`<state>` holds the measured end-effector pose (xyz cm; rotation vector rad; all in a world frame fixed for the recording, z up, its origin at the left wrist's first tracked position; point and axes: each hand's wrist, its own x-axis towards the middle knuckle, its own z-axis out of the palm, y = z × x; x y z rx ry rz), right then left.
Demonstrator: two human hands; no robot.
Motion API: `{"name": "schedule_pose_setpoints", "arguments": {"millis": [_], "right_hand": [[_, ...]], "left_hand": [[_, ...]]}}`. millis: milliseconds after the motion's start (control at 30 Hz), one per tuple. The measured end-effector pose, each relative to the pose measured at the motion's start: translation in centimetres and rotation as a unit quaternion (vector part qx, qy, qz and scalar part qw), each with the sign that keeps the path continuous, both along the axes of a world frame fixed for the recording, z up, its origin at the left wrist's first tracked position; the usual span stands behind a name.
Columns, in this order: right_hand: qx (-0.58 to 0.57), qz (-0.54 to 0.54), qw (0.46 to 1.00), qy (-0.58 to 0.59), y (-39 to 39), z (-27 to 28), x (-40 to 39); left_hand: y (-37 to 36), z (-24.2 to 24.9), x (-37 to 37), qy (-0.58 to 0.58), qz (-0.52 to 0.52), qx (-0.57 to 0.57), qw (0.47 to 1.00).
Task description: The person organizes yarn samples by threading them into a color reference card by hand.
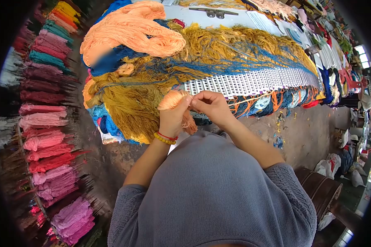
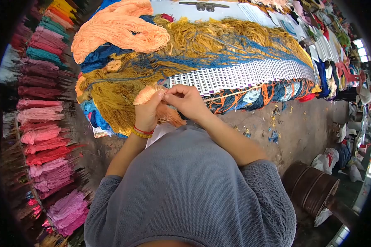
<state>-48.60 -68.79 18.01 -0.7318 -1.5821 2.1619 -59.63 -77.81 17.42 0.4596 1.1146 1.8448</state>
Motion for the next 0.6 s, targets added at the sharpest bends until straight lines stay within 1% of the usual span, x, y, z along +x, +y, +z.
{"name": "schedule_pose_setpoints", "arguments": {"millis": [33, 67, 100, 133, 167, 200, 233, 267, 300, 333, 367, 400, 433, 467, 533, 567, 600], "right_hand": [[0.105, -0.037, 0.994, 0.0, 0.2, -0.7, 0.0], [0.208, -0.073, 0.975, 0.0, 0.4, -1.4, -0.1], [0.263, -0.124, 0.955, 0.066, 0.8, -1.9, -0.4], [0.108, -0.113, 0.985, 0.077, 1.2, -0.9, -0.2], [-0.05, -0.099, 0.99, 0.086, 1.9, 0.7, 0.3], [-0.213, -0.062, 0.965, 0.142, 3.1, 1.9, 0.9], [-0.302, -0.018, 0.927, 0.219, 4.6, 1.5, 1.6], [-0.337, 0.001, 0.905, 0.261, 5.9, 1.9, 2.5], [-0.317, 0.016, 0.898, 0.304, 7.0, 2.3, 3.2], [-0.335, -0.007, 0.89, 0.308, 8.5, 2.4, 4.5], [-0.305, -0.012, 0.903, 0.301, 10.1, 2.5, 5.8], [-0.297, -0.034, 0.913, 0.279, 11.8, 2.6, 7.2], [-0.27, -0.08, 0.931, 0.233, 13.8, 2.1, 9.0], [-0.215, -0.15, 0.953, 0.151, 15.4, 2.1, 10.5], [-0.191, -0.259, 0.946, 0.032, 20.2, 0.8, 14.6], [-0.129, -0.255, 0.958, -0.013, 23.2, -0.2, 17.2], [-0.096, -0.314, 0.943, -0.059, 26.1, -0.6, 19.8]], "left_hand": [[0.0, 0.0, -0.2, 0.031, 0.014, 0.005, 0.999], [-0.1, 0.2, -0.6, 0.03, 0.014, 0.005, 0.999], [-0.3, 0.4, -1.1, 0.037, 0.019, 0.018, 0.999], [-0.6, 1.0, -1.8, 0.044, 0.025, 0.032, 0.998], [-1.3, 1.4, -2.7, -0.044, 0.027, 0.03, 0.998], [-2.3, 2.1, -3.6, -0.107, 0.054, 0.024, 0.993], [-3.6, 2.6, -4.7, -0.169, 0.081, 0.018, 0.982], [-5.6, 1.7, -6.9, -0.217, 0.015, 0.086, 0.972], [-7.8, 0.9, -9.1, -0.263, -0.049, 0.153, 0.951], [-9.2, 2.0, -10.2, -0.255, -0.021, 0.161, 0.953], [-10.5, 3.3, -11.3, -0.246, 0.007, 0.168, 0.955], [-12.2, 3.7, -12.8, -0.223, 0.035, 0.158, 0.961], [-14.0, 3.7, -14.5, -0.2, 0.062, 0.148, 0.967], [-15.8, 3.3, -16.3, -0.159, 0.094, 0.134, 0.974], [-18.4, 2.9, -19.7, -0.172, 0.131, 0.128, 0.968], [-20.1, 2.1, -21.8, -0.176, 0.152, 0.124, 0.965], [-21.8, 1.4, -23.9, -0.169, 0.193, 0.091, 0.962]]}}
